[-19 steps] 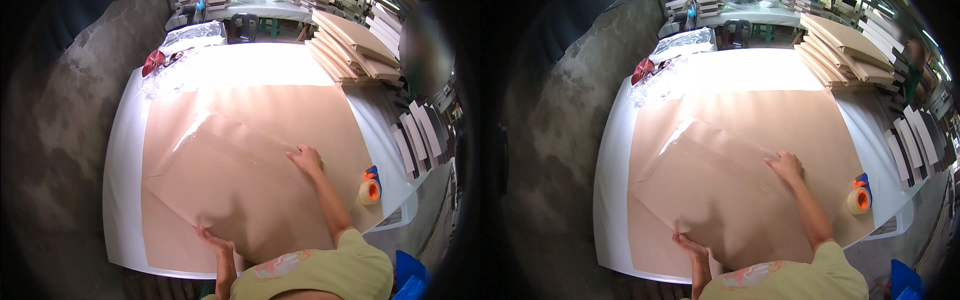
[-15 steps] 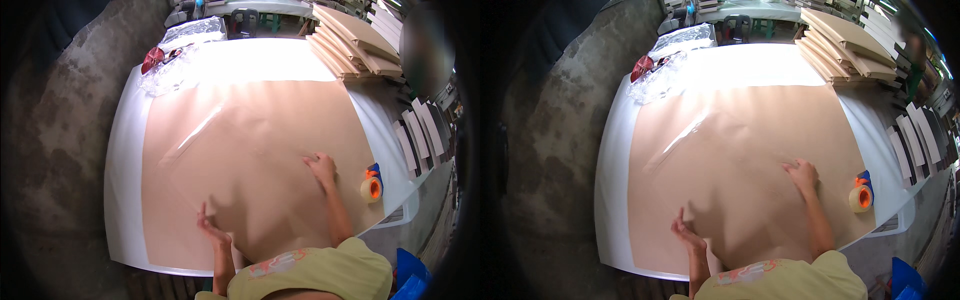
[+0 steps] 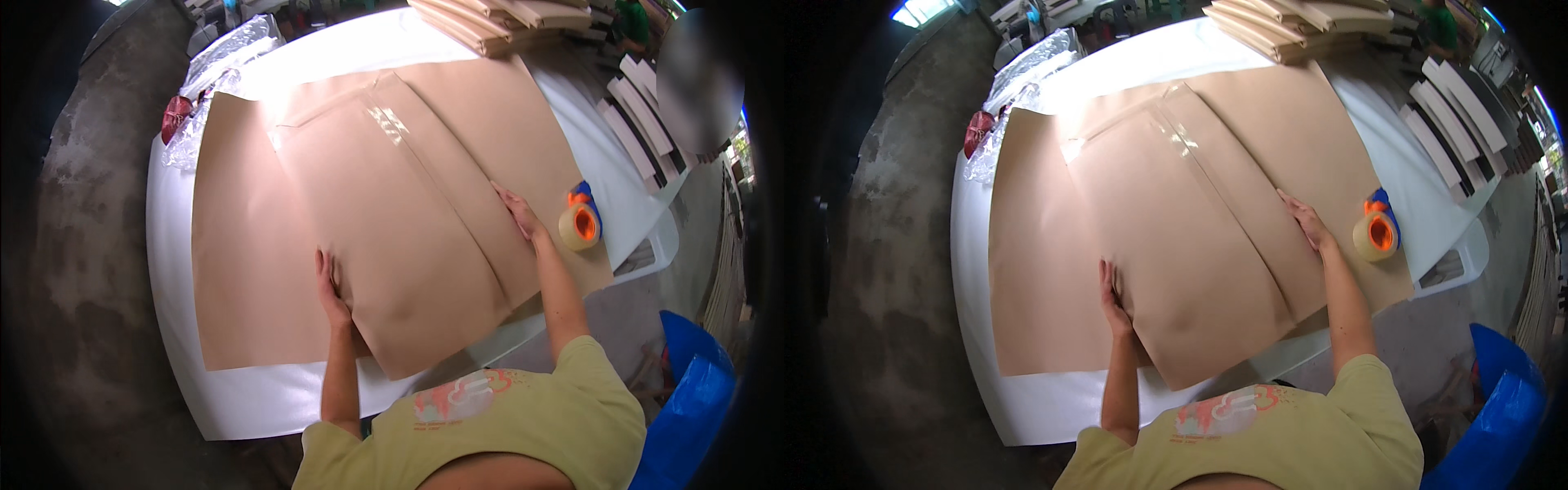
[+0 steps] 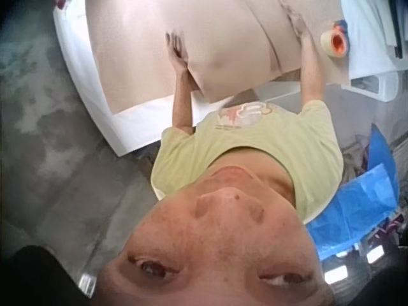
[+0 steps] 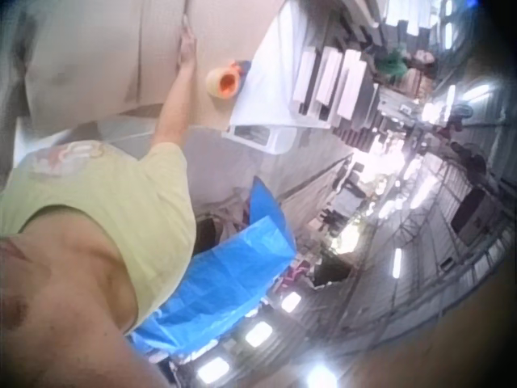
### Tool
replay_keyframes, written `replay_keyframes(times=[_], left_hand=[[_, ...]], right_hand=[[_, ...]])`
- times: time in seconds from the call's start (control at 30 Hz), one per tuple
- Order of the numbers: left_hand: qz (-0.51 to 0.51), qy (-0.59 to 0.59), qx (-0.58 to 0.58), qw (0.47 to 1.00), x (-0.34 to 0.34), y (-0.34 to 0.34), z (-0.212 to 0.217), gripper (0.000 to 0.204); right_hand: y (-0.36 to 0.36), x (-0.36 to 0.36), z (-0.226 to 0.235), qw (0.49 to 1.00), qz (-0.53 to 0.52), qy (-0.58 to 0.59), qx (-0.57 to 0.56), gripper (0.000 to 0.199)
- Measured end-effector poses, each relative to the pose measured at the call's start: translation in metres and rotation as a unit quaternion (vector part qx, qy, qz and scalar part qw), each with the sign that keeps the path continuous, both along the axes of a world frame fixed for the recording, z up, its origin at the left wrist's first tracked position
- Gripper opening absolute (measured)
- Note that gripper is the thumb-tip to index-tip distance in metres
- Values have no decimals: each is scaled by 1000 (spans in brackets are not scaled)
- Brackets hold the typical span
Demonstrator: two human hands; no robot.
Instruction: The person wraps black panels in brown paper, securing the folds with a handheld tape dispenser and stacking the completed packages.
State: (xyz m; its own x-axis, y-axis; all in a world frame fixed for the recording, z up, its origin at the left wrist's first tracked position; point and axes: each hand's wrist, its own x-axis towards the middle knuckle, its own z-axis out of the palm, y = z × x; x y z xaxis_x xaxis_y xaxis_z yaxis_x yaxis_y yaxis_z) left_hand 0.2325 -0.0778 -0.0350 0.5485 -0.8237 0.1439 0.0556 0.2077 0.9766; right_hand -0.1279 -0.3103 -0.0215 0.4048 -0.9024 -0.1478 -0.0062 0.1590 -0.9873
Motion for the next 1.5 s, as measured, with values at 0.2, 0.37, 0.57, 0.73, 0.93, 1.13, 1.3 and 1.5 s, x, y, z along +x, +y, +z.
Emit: replay_keyframes(times=[0.2, 0.37, 0.57, 0.73, 0.93, 1.13, 1.3, 1.5], left_hand=[[93, 38, 26, 995, -64, 36, 14, 72], [248, -72, 17, 966, -109, 27, 0, 70], [328, -9, 55, 943, -132, 27, 1, 67], [29, -134, 134, 982, -70, 97, 19, 76], [10, -438, 233, 868, -31, 74, 29, 98], [42, -499, 183, 846, -53, 62, 1, 102], [139, -534, 295, 780, -74, 71, -28, 98], [191, -578, 367, 704, -147, 73, -37, 79]], right_hand=[[23, -3, -23, 963, -119, -234, 56, 71], [37, 11, -28, 863, -346, -367, 36, 73], [68, 43, -38, 868, -392, -306, -5, 56], [62, -51, -40, 991, -81, 4, -108, 51], [4, -64, -15, 872, 3, 428, -236, 81], [-5, -33, -3, 774, 176, 586, -166, 95], [33, -49, -21, 786, 131, 561, -222, 100], [123, -29, 20, 662, 256, 672, -211, 100]])
